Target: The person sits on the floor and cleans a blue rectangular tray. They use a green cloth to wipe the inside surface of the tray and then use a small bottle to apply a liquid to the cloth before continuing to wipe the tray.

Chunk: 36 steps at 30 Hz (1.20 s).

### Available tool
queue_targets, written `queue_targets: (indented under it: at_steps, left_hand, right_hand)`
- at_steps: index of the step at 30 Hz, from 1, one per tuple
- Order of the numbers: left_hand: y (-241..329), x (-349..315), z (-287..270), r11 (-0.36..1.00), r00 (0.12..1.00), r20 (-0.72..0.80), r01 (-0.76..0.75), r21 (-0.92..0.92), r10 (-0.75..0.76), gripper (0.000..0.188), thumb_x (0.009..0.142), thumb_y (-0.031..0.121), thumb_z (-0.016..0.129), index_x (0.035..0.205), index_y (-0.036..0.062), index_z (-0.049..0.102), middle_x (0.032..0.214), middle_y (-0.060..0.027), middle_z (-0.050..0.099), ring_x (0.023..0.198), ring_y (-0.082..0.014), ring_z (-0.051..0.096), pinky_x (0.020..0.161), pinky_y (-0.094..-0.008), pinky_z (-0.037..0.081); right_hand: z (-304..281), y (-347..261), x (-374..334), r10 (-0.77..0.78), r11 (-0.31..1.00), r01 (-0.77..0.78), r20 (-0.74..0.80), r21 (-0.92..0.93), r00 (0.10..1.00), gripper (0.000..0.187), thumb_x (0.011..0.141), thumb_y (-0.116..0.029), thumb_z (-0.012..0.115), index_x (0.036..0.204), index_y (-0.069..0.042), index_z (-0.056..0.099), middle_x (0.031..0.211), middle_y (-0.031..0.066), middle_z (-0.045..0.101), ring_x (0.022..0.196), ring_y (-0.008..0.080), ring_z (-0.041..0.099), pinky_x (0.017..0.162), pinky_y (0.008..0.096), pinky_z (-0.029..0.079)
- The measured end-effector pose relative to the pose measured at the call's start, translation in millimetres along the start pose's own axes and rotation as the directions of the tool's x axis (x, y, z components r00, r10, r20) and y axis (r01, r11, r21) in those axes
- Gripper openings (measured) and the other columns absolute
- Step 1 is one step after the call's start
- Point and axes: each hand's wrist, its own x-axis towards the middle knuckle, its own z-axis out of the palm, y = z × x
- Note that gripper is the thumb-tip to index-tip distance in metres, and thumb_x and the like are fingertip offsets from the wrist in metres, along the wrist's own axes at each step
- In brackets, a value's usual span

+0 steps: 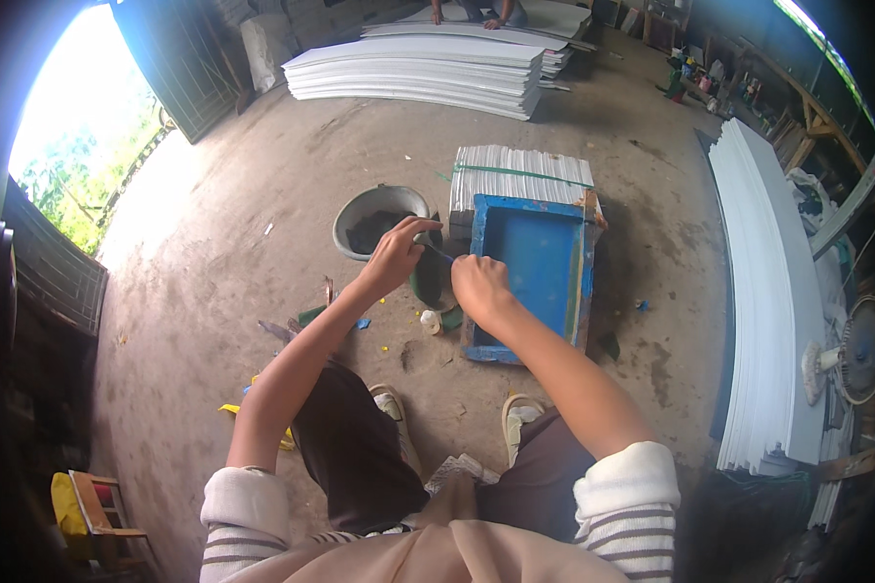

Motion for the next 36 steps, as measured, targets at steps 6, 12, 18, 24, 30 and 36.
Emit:
queue_targets:
  at_steps: [6, 12, 18, 24, 30, 36]
  left_hand:
    - [-1.9, 1.1, -1.9, 0.998, 0.999, -0.011, 0.035, -0.059, -0.035, 0.050, 0.071, -0.010, 0.054, 0.118, 0.0076, 0.057, 0.115, -0.0119, 0.056, 0.087, -0.0249, 0.059, 0.075, -0.0320, 0.046]
    - [-28.6, -8.0, -57.6, 0.967, 0.941, -0.224, 0.248, -0.056, -0.254, 0.054, 0.070, -0.010, 0.055, 0.120, 0.0092, 0.056, 0.111, -0.0105, 0.057, 0.069, -0.0168, 0.053, 0.068, -0.0272, 0.045]
    - [-10.6, -19.4, -35.8, 0.857, 0.859, 0.466, 0.393, -0.333, -0.213, 0.049, 0.084, -0.003, 0.053, 0.130, 0.0107, 0.050, 0.111, 0.0001, 0.053, 0.078, -0.0059, 0.048, 0.075, -0.0234, 0.043]
    - [-1.4, -13.7, -24.0, 0.607, 0.856, 0.517, 0.399, -0.687, 0.022, 0.044, 0.087, -0.001, 0.050, 0.131, 0.0056, 0.046, 0.127, -0.0023, 0.050, 0.108, -0.0086, 0.051, 0.095, -0.0261, 0.041]
    - [-10.8, -13.8, -23.4, 0.576, 0.850, 0.489, 0.504, -0.643, -0.198, 0.041, 0.090, 0.014, 0.058, 0.127, 0.0077, 0.042, 0.125, -0.0045, 0.052, 0.108, -0.0101, 0.051, 0.093, -0.0286, 0.041]
    - [15.1, -13.0, -3.6, 0.798, 0.933, 0.358, 0.239, -0.553, -0.031, 0.056, 0.079, 0.024, 0.074, 0.121, 0.0070, 0.041, 0.111, -0.0077, 0.058, 0.106, -0.0140, 0.053, 0.086, -0.0295, 0.044]
  right_hand:
    - [5.3, 6.1, 4.1, 0.000, 1.000, 0.000, -0.026, -0.009, 1.000, 0.011, 0.077, -0.005, 0.056, 0.077, -0.001, 0.067, 0.078, 0.0179, 0.068, 0.076, 0.0321, 0.068, 0.064, 0.0400, 0.055]
    - [43.3, 71.1, -14.8, 0.161, 0.978, -0.117, 0.267, -0.171, 0.950, 0.019, 0.085, -0.011, 0.053, 0.079, 0.001, 0.067, 0.081, 0.0181, 0.068, 0.080, 0.0294, 0.068, 0.067, 0.0386, 0.055]
    - [29.3, 100.8, 8.2, 0.256, 0.578, -0.447, 0.369, 0.682, 0.893, 0.041, 0.086, -0.043, 0.059, 0.090, -0.003, 0.061, 0.093, 0.0121, 0.066, 0.090, 0.0240, 0.064, 0.081, 0.0358, 0.050]
    - [-4.5, 50.2, 16.5, -0.023, 0.299, -0.181, 0.197, 0.937, 0.980, 0.034, 0.074, -0.030, 0.076, 0.088, -0.010, 0.054, 0.091, 0.0016, 0.058, 0.089, 0.0111, 0.054, 0.081, 0.0256, 0.042]
    - [-27.8, 41.8, 16.8, 0.116, 0.285, -0.089, 0.058, 0.954, 0.992, 0.032, 0.073, -0.018, 0.077, 0.080, -0.013, 0.046, 0.073, -0.0059, 0.042, 0.067, 0.0063, 0.040, 0.063, 0.0233, 0.036]
    - [-36.4, 27.3, 7.2, 0.134, 0.413, -0.077, 0.023, 0.907, 0.991, 0.029, 0.074, -0.018, 0.077, 0.080, -0.010, 0.049, 0.073, -0.0038, 0.047, 0.068, 0.0068, 0.042, 0.063, 0.0241, 0.038]
